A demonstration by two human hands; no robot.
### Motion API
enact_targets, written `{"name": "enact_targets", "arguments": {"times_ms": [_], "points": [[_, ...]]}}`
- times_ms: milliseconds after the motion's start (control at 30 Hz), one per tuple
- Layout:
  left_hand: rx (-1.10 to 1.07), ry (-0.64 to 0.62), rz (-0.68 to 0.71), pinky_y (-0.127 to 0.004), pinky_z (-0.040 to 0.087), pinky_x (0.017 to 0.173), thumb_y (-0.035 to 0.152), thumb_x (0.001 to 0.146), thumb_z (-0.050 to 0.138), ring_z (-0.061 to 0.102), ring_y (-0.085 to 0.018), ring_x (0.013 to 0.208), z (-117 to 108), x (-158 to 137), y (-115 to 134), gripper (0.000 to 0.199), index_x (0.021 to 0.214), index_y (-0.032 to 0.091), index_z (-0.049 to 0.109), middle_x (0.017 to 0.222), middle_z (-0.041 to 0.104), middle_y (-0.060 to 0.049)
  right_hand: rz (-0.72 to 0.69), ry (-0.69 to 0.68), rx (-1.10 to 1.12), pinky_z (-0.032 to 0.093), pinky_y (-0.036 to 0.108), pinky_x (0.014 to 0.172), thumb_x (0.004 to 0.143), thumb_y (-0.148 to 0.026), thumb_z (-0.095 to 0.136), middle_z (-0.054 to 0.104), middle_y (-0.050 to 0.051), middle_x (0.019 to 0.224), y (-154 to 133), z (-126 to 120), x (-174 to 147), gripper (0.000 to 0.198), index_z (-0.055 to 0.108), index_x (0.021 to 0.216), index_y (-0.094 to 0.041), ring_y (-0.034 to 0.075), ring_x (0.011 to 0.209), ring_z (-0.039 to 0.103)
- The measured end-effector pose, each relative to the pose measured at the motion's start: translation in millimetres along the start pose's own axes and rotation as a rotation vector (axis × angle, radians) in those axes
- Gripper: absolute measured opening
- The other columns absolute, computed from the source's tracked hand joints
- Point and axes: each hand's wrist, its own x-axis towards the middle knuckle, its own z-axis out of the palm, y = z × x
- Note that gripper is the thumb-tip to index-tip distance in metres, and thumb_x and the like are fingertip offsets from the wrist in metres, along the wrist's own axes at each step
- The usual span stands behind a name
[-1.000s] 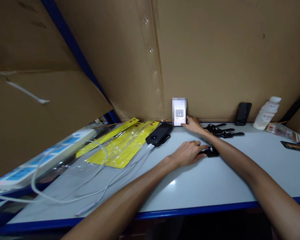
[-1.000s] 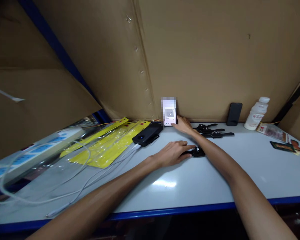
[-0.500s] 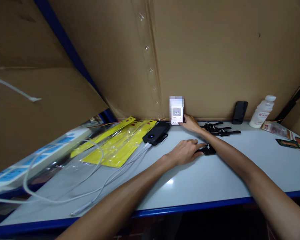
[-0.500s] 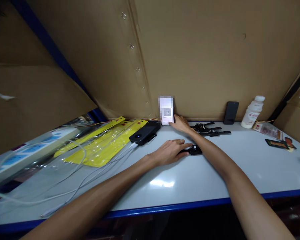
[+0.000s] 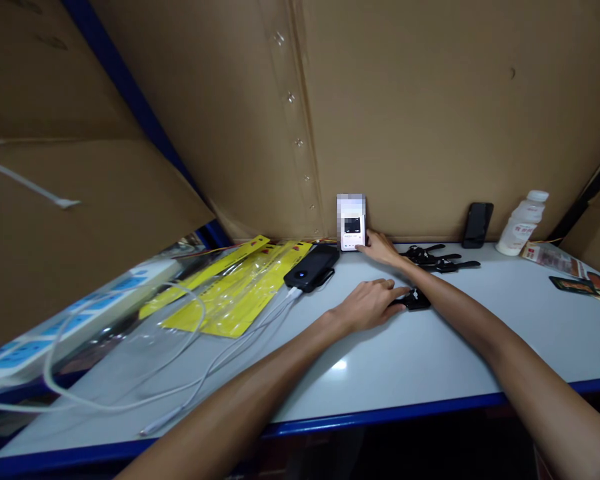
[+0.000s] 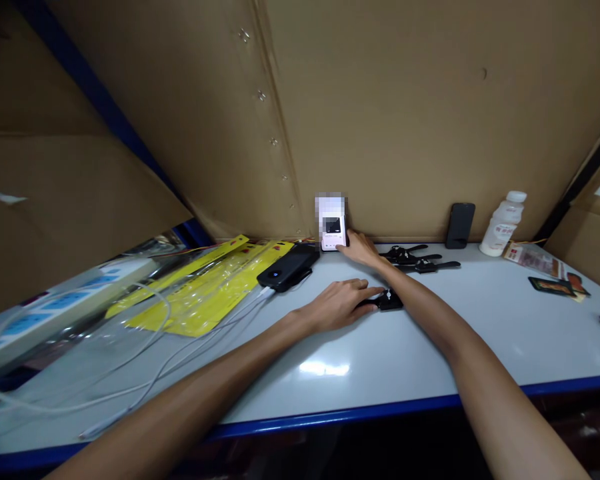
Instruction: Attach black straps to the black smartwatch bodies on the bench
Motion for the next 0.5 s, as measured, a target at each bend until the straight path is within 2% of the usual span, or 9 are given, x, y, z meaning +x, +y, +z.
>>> {"name": "enact_targets", "arguments": {"times_ms": [500], "points": [[0.016,-0.012,-0.011,-0.036,0.051,0.078,0.037,0.106,0.046,0.067,-0.026,0.1,-2.4,-0.1,2.6,0.042,0.144,0.023,0.054,0.108,0.068,-0.009,-0.014,-0.003,-0.009,0.053,0.036,0.083,0.09,-0.042,0.067,0.076,0.012,0.107,2.7,1.4,0.7,0.036,0.067,0.118,-0.018,0.028,0.095,0.07]]}}
